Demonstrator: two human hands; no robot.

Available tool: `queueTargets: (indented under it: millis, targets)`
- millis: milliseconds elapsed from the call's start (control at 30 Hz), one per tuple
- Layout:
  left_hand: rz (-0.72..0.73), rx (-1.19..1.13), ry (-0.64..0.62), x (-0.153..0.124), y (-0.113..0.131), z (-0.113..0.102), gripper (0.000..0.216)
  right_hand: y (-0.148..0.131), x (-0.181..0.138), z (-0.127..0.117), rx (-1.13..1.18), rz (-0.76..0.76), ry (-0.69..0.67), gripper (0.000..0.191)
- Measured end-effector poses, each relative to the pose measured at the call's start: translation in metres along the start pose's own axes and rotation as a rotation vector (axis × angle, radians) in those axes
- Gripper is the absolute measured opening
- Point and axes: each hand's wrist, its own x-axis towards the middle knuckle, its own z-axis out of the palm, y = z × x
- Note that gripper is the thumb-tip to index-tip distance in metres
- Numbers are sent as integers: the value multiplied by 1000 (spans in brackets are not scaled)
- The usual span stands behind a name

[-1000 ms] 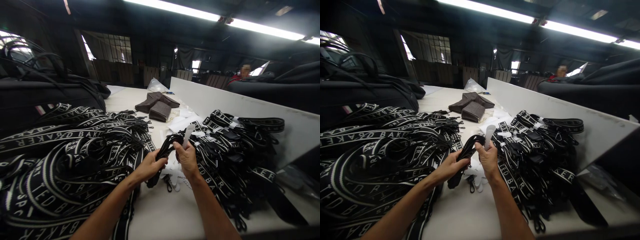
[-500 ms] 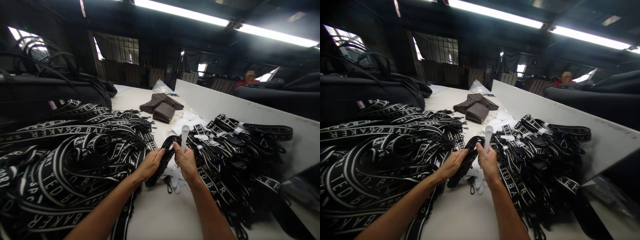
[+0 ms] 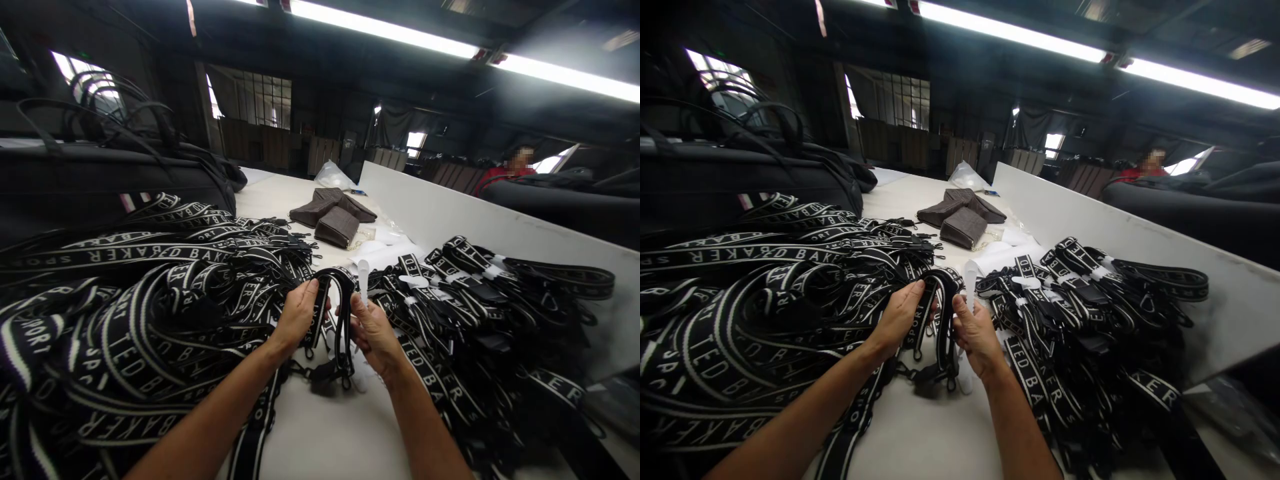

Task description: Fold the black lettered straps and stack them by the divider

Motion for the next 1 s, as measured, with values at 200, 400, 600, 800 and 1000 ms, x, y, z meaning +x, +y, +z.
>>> queueTargets:
  millis: [200,400,600,800,1000]
  targets:
    - [281,447,128,1,-2,-7,34,2,-3,-3,169,100,-191,38]
    - [301,583,-238,-7,-8,4,32,-6,0,-10,438,-89,12,38]
    - [215,397,-428,-13,-11,12,27,-5,4,-8,346,-180,109,36]
    - [10,38,-441,-15,-5,15,38,-3,4,0,178,-341,289,31]
    - [55,16,-511,-21,-6,24,46,7,10,-1,61,-414,484,29]
